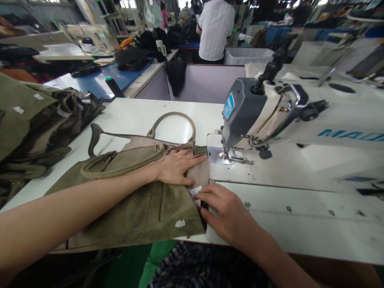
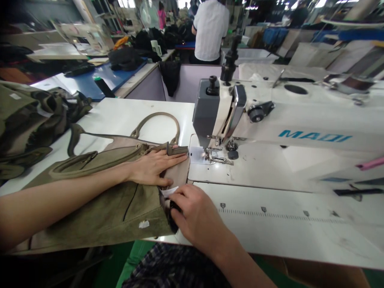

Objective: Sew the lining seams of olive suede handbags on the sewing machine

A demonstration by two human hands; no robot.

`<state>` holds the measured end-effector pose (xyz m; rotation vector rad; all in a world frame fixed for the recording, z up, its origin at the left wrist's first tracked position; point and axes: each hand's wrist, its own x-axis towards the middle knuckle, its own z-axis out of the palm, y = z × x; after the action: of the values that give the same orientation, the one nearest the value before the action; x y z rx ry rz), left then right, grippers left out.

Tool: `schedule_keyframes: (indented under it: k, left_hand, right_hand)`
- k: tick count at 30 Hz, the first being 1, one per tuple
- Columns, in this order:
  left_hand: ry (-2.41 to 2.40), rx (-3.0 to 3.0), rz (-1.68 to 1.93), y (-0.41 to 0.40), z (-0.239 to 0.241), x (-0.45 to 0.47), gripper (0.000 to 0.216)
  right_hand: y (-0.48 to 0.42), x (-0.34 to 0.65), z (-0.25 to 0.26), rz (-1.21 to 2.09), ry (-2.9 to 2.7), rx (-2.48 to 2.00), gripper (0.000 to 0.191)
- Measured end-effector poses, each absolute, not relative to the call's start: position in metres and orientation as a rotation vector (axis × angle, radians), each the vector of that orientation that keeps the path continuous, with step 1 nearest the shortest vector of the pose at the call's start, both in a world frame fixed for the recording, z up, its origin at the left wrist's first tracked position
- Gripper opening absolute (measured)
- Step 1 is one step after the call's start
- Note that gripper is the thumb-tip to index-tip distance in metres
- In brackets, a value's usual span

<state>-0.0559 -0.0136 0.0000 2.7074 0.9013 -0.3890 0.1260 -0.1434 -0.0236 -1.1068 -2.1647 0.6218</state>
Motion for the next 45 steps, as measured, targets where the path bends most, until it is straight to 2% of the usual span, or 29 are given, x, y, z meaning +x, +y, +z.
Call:
schedule_keyframes:
  k: [2, 5, 11, 26, 32, 37, 41, 45]
  left_hand:
    - [0.882, 2.676, -0.461, -0.012, 0.004, -0.053, 0.095]
    - [0.852, 2.657, -0.504, -0.011, 0.005, -0.053, 0.096]
    - [0.868, 2.761, -0.328, -0.016, -0.013, -0.060, 0.071]
    - [0.956, 2.892, -0.181, -0.023, -0.021, -0.059, 0.065]
    - [1.236, 2.764, 0.157, -0.004, -0.025, -0.035, 0.032]
    - [1.410, 2.665, 0.155, 0.021, -0.023, -0.020, 0.047]
    - [1.400, 2.621, -0.034, 0.034, -0.014, -0.016, 0.042]
    - [1.389, 2.575, -0.095, 0.033, -0.009, -0.015, 0.036]
  right_hand:
    - [-0.143, 0.119, -0.026, 0.509, -2.197, -1.100, 0.021]
    - [-0.147, 0.108, -0.032, 0.387, -2.124, -1.074, 0.024]
    - [-0.169, 0.107, -0.044, 0.469, -2.061, -1.053, 0.029]
    - [-0.185, 0.112, -0.053, 0.346, -2.081, -1.107, 0.031]
    - [-0.196, 0.121, -0.033, 0.560, -2.214, -1.118, 0.039]
    - [-0.196, 0.119, -0.039, 0.479, -2.233, -1.067, 0.028]
    - [-0.190, 0.116, -0.050, 0.434, -2.260, -1.027, 0.017]
    - [-0.187, 0.115, -0.057, 0.371, -2.358, -0.961, 0.014]
